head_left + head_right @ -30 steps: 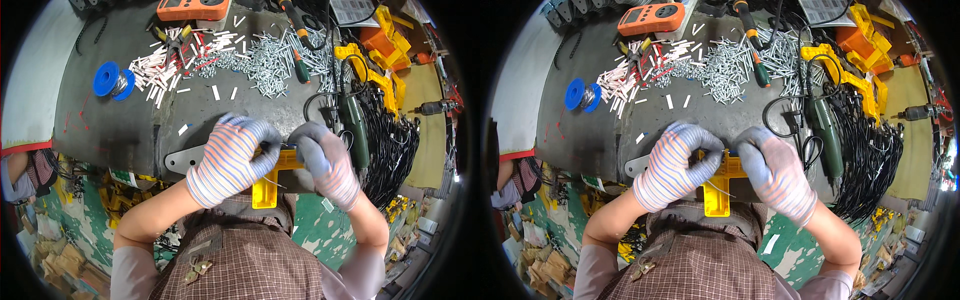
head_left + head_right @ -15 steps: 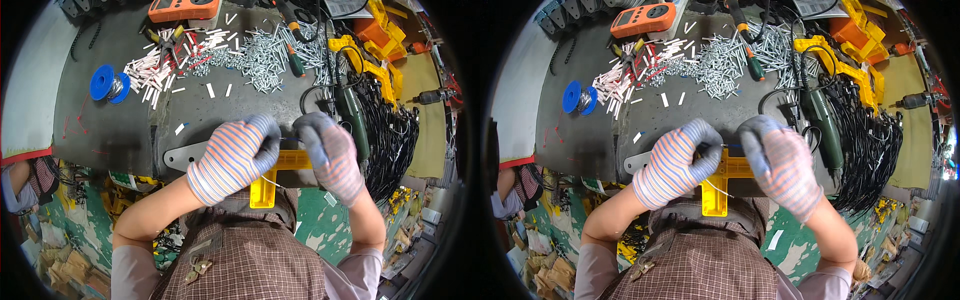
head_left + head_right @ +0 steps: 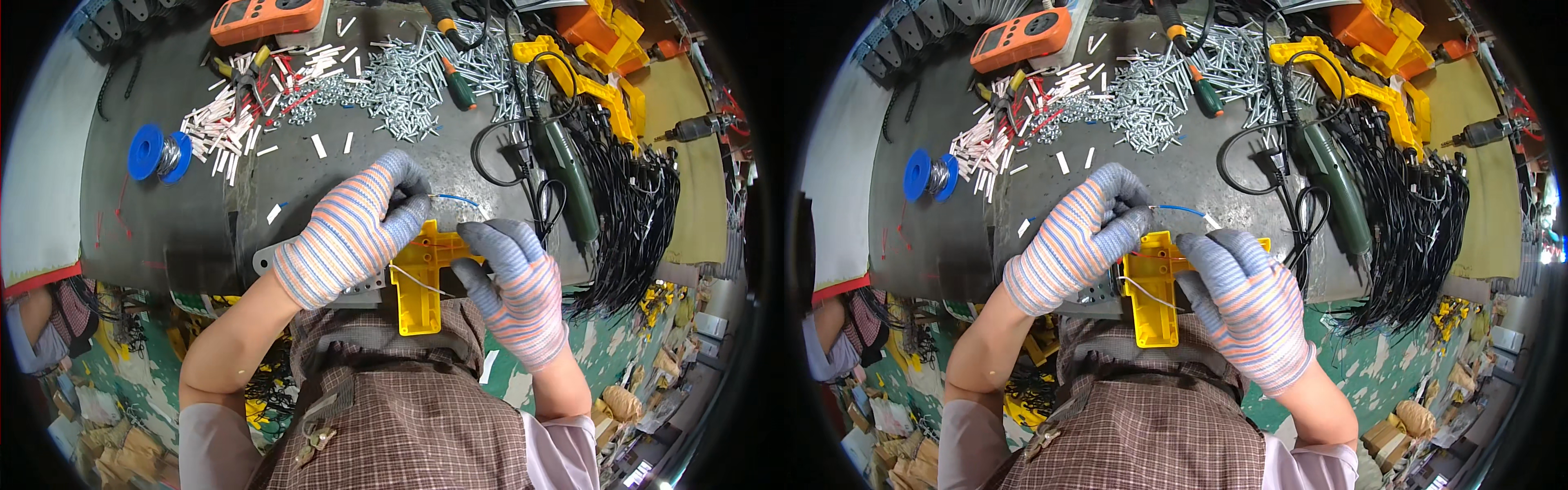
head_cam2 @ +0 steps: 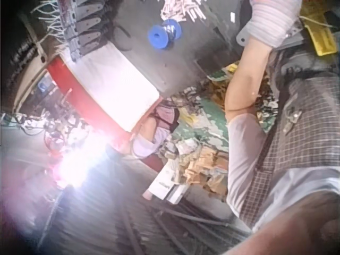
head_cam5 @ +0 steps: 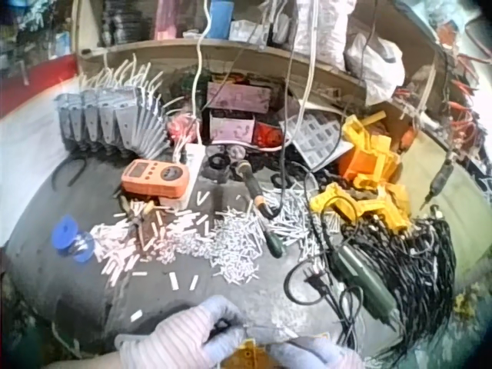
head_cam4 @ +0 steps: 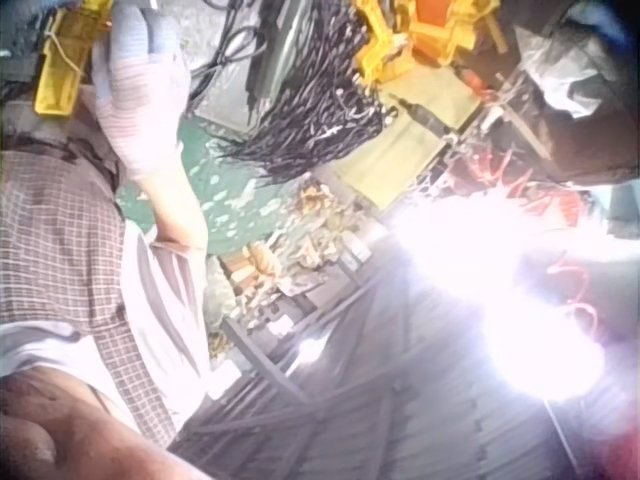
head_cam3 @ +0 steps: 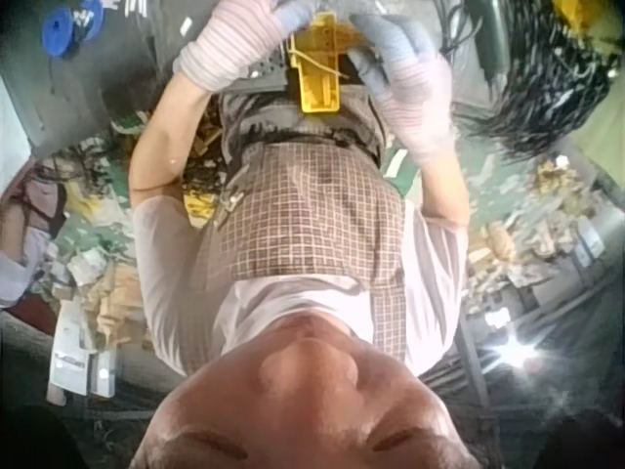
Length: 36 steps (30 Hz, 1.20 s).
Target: The person assembles a yellow plastic housing by installing a metal plate, wires, and screws, then soldering connections. The screws are installed with an electric screwdriver and the connections are made with a soldering iron.
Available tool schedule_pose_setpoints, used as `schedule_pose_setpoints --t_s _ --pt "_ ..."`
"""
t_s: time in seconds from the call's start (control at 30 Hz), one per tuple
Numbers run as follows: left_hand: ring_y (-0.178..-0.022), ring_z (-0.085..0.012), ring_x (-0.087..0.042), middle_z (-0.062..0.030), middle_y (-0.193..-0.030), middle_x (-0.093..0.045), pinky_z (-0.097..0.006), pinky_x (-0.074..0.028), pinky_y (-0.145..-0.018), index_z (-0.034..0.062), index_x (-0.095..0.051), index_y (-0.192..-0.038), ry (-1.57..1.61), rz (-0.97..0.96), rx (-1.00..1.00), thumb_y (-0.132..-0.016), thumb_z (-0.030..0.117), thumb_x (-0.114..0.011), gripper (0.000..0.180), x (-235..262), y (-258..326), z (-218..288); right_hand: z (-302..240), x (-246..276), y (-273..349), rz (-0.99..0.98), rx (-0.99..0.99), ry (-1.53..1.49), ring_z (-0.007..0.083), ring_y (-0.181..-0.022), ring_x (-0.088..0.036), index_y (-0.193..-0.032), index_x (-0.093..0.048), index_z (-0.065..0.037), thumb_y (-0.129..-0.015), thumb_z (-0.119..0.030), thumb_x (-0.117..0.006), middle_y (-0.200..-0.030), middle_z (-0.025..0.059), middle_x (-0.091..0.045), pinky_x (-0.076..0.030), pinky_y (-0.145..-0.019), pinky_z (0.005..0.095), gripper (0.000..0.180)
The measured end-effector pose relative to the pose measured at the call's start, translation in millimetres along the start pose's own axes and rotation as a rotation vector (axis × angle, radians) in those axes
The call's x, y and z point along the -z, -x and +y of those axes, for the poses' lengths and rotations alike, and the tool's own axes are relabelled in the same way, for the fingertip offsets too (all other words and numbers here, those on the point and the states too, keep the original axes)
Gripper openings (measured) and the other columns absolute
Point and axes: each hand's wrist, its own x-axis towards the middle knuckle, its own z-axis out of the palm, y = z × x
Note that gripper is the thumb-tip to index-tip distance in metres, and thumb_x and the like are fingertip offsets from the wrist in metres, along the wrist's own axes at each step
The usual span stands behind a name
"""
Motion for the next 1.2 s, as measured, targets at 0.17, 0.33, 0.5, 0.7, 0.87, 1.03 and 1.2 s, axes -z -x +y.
schedule_pose_setpoints --t_s 0.17,0.33,0.5,0.7,0.87,1.03,1.2 --pt "-0.092 -0.0183 -0.060 -0.0117 -0.099 -0.061 -0.030 -0.049 -0.083 0.0004 -0.055 -0.110 -0.155 0.111 -0.048 -0.090 0.010 -0.060 0.023 -6.5 7.2 1.4 9.0 -6.0 -4.5 -0.086 0.055 0.087 0.0289 -0.077 -0.066 -0.090 -0.064 -0.009 -0.076 -0.009 -0.070 -0.091 0.0084 -0.062 -0.054 -0.064 0.0388 0.015" --pt "-0.108 -0.0396 -0.055 -0.0155 -0.116 -0.059 -0.048 -0.044 -0.097 0.0104 -0.061 -0.118 -0.815 0.506 -0.512 -0.076 0.018 -0.070 0.044 -23.1 42.0 5.5 6.7 -4.8 -2.4 -0.032 0.016 -0.140 0.0293 -0.075 -0.066 -0.091 -0.064 -0.008 -0.077 -0.008 -0.071 -0.088 0.0095 -0.063 -0.054 -0.064 0.0385 0.016" --pt "-0.122 -0.0442 -0.043 -0.0164 -0.126 -0.054 -0.053 -0.037 -0.103 0.0160 -0.070 -0.102 -0.790 0.459 -0.456 -0.076 0.023 -0.072 0.027 -42.1 46.2 -7.8 4.5 -1.9 -3.9 -0.042 -0.027 -0.271 0.0302 -0.074 -0.065 -0.091 -0.063 -0.006 -0.076 -0.004 -0.071 -0.086 0.0102 -0.064 -0.053 -0.064 0.0380 0.017" --pt "-0.120 -0.0418 -0.048 -0.0153 -0.125 -0.057 -0.053 -0.037 -0.104 0.0142 -0.067 -0.093 -0.601 0.501 -0.508 -0.076 0.019 -0.074 0.019 -46.5 37.3 -20.7 10.0 -1.9 -4.4 -0.055 0.004 -0.339 0.0300 -0.072 -0.065 -0.090 -0.063 -0.005 -0.074 -0.002 -0.070 -0.086 0.0109 -0.064 -0.053 -0.063 0.0372 0.018" --pt "-0.123 -0.0416 -0.050 -0.0256 -0.124 -0.057 -0.049 -0.032 -0.110 0.0047 -0.066 -0.092 -0.361 0.427 -0.432 -0.081 0.010 -0.065 0.013 -39.3 39.6 -26.4 -3.5 13.4 1.9 -0.217 0.125 0.020 0.0270 -0.069 -0.063 -0.088 -0.063 -0.007 -0.075 -0.017 -0.074 -0.082 0.0089 -0.059 -0.051 -0.058 0.0378 0.020" --pt "-0.123 -0.0423 -0.050 -0.0255 -0.124 -0.057 -0.049 -0.032 -0.110 0.0050 -0.067 -0.093 -0.371 0.421 -0.425 -0.080 0.011 -0.067 0.014 -38.5 40.3 -26.0 -5.4 10.6 3.2 -0.406 0.284 0.260 0.0275 -0.081 -0.062 -0.091 -0.062 -0.009 -0.068 -0.017 -0.069 -0.089 0.0078 -0.059 -0.052 -0.066 0.0386 0.026" --pt "-0.122 -0.0434 -0.050 -0.0240 -0.123 -0.058 -0.049 -0.035 -0.108 0.0064 -0.068 -0.094 -0.423 0.361 -0.422 -0.079 0.015 -0.069 0.017 -37.3 39.9 -20.7 3.2 1.3 9.9 -0.250 0.198 0.061 0.0296 -0.079 -0.063 -0.095 -0.063 -0.009 -0.071 -0.011 -0.068 -0.092 0.0097 -0.061 -0.053 -0.067 0.0378 0.025"
